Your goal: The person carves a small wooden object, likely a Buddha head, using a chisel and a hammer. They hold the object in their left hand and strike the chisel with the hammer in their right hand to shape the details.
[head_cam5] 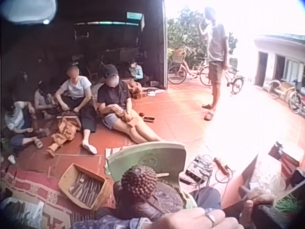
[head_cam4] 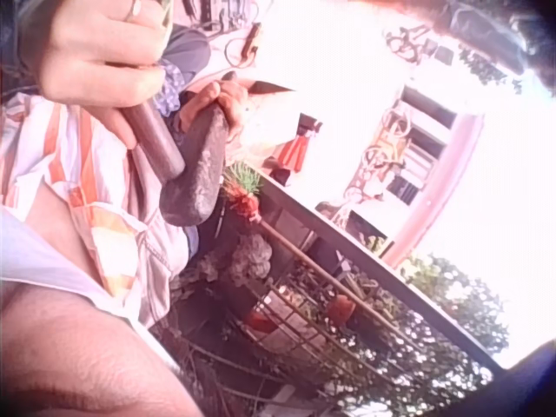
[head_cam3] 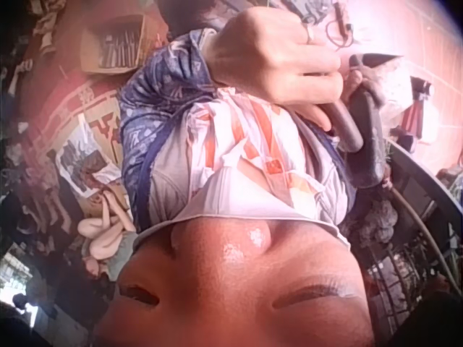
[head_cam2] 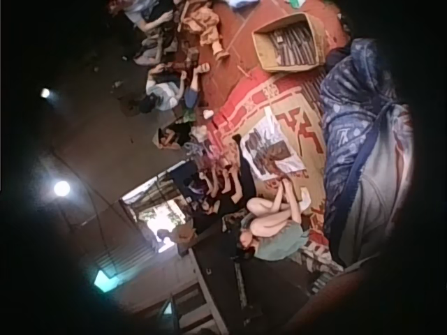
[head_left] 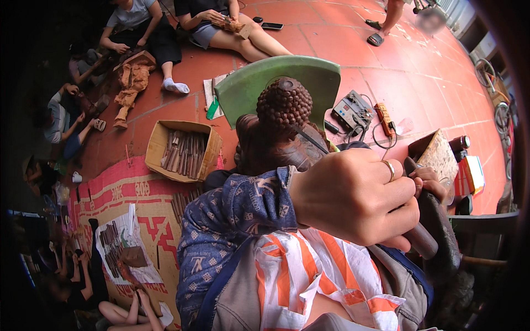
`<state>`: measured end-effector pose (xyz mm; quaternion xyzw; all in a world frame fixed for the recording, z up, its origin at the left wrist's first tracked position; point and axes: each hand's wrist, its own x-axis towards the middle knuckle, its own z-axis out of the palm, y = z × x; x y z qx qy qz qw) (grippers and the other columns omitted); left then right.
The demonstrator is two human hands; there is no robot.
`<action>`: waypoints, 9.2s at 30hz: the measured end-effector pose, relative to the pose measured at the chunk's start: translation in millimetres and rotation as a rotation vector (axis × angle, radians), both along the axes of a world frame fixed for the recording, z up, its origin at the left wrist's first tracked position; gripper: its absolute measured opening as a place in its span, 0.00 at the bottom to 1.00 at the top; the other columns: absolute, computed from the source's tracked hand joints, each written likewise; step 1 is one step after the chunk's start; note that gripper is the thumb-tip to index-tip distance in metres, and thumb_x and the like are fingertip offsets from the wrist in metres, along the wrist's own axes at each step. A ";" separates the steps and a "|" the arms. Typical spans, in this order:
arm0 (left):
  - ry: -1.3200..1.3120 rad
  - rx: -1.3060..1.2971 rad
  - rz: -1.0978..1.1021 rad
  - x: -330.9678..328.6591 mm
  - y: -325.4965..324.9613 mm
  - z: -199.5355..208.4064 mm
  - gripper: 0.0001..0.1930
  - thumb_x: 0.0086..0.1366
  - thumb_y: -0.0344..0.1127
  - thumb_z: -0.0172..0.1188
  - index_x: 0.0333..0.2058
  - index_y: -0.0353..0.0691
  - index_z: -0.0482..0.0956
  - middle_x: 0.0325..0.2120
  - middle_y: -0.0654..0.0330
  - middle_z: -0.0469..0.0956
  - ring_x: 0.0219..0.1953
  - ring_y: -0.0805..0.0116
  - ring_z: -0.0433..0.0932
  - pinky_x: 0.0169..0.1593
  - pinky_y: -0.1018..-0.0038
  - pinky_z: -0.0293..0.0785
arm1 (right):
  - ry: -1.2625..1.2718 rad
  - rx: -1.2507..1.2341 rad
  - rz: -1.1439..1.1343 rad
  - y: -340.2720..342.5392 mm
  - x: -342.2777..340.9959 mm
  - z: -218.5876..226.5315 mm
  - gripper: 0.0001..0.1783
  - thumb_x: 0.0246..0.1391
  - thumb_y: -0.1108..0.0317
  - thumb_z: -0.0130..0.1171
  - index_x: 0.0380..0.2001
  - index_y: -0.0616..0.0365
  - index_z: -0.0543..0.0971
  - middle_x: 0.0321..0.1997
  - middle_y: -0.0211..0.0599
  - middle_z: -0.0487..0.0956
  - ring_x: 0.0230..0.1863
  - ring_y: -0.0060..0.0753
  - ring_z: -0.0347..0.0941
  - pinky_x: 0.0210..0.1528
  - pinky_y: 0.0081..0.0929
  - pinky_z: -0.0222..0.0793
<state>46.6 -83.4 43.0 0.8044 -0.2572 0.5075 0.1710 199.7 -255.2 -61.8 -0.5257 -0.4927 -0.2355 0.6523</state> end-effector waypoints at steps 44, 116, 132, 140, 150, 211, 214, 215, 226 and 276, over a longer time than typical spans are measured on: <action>0.340 0.184 0.415 25.8 12.8 -7.6 0.18 0.46 0.51 0.67 0.23 0.44 0.74 0.18 0.66 0.68 0.19 0.69 0.73 0.23 0.74 0.68 | 0.456 -0.088 0.126 22.6 -3.5 -59.2 0.07 0.54 0.78 0.56 0.36 0.65 0.71 0.35 0.35 0.71 0.37 0.29 0.69 0.44 0.26 0.65; 0.031 0.095 0.191 18.3 1.7 1.8 0.12 0.43 0.42 0.63 0.22 0.40 0.76 0.18 0.64 0.68 0.22 0.69 0.73 0.24 0.75 0.68 | 0.571 0.107 0.186 18.0 -11.4 -66.7 0.21 0.56 0.56 0.60 0.42 0.62 0.68 0.37 0.37 0.75 0.37 0.26 0.72 0.48 0.28 0.67; 0.109 0.062 0.185 16.5 10.9 -2.4 0.19 0.46 0.53 0.66 0.27 0.45 0.77 0.17 0.68 0.64 0.17 0.74 0.68 0.17 0.76 0.59 | 0.609 0.029 0.395 2.5 0.1 -66.3 0.08 0.57 0.71 0.59 0.36 0.57 0.70 0.28 0.33 0.75 0.30 0.24 0.72 0.40 0.28 0.69; 0.116 0.053 0.191 12.8 9.8 -0.8 0.18 0.50 0.53 0.62 0.23 0.44 0.74 0.18 0.64 0.68 0.18 0.67 0.74 0.22 0.72 0.70 | 0.515 0.139 0.100 22.6 -13.0 -47.5 0.08 0.59 0.73 0.57 0.35 0.56 0.68 0.22 0.33 0.71 0.25 0.23 0.67 0.35 0.25 0.65; 0.107 0.063 0.119 9.7 15.2 2.3 0.18 0.50 0.52 0.62 0.23 0.42 0.74 0.17 0.64 0.67 0.17 0.67 0.73 0.21 0.73 0.69 | 0.365 0.143 0.044 15.2 -2.2 -55.0 0.10 0.58 0.75 0.57 0.37 0.56 0.66 0.21 0.36 0.72 0.23 0.24 0.66 0.31 0.23 0.63; 0.045 0.189 0.155 15.8 24.8 -16.9 0.14 0.38 0.43 0.62 0.23 0.43 0.74 0.22 0.69 0.68 0.21 0.76 0.69 0.21 0.79 0.63 | 0.118 0.105 0.137 37.3 -16.8 -53.5 0.11 0.57 0.78 0.55 0.38 0.60 0.64 0.24 0.38 0.70 0.24 0.32 0.67 0.33 0.33 0.68; 0.137 0.235 0.105 8.6 21.2 -11.4 0.14 0.38 0.43 0.63 0.23 0.43 0.74 0.22 0.69 0.68 0.21 0.76 0.69 0.21 0.79 0.63 | 0.100 0.026 0.197 33.0 -12.3 -50.9 0.11 0.56 0.80 0.54 0.39 0.60 0.64 0.25 0.39 0.71 0.25 0.32 0.67 0.34 0.32 0.67; 0.130 0.220 0.091 8.5 20.0 -12.6 0.14 0.37 0.43 0.63 0.23 0.43 0.74 0.21 0.69 0.68 0.21 0.76 0.69 0.21 0.79 0.63 | 0.093 -0.013 0.195 29.2 -9.5 -52.3 0.11 0.56 0.80 0.54 0.39 0.60 0.65 0.25 0.39 0.71 0.25 0.32 0.68 0.34 0.32 0.67; 0.092 0.198 0.042 12.6 23.4 -17.0 0.17 0.37 0.45 0.64 0.24 0.41 0.74 0.21 0.68 0.68 0.21 0.75 0.69 0.21 0.78 0.64 | 0.088 -0.010 0.196 28.8 -8.3 -53.1 0.10 0.57 0.80 0.54 0.38 0.59 0.64 0.25 0.39 0.71 0.26 0.32 0.68 0.36 0.33 0.67; 0.096 0.115 -0.059 6.4 21.5 -3.4 0.17 0.42 0.49 0.66 0.20 0.42 0.73 0.28 0.64 0.76 0.19 0.72 0.75 0.21 0.76 0.71 | 0.187 0.174 0.102 47.3 -28.6 -39.0 0.12 0.55 0.76 0.58 0.36 0.58 0.64 0.25 0.36 0.70 0.28 0.32 0.67 0.37 0.33 0.65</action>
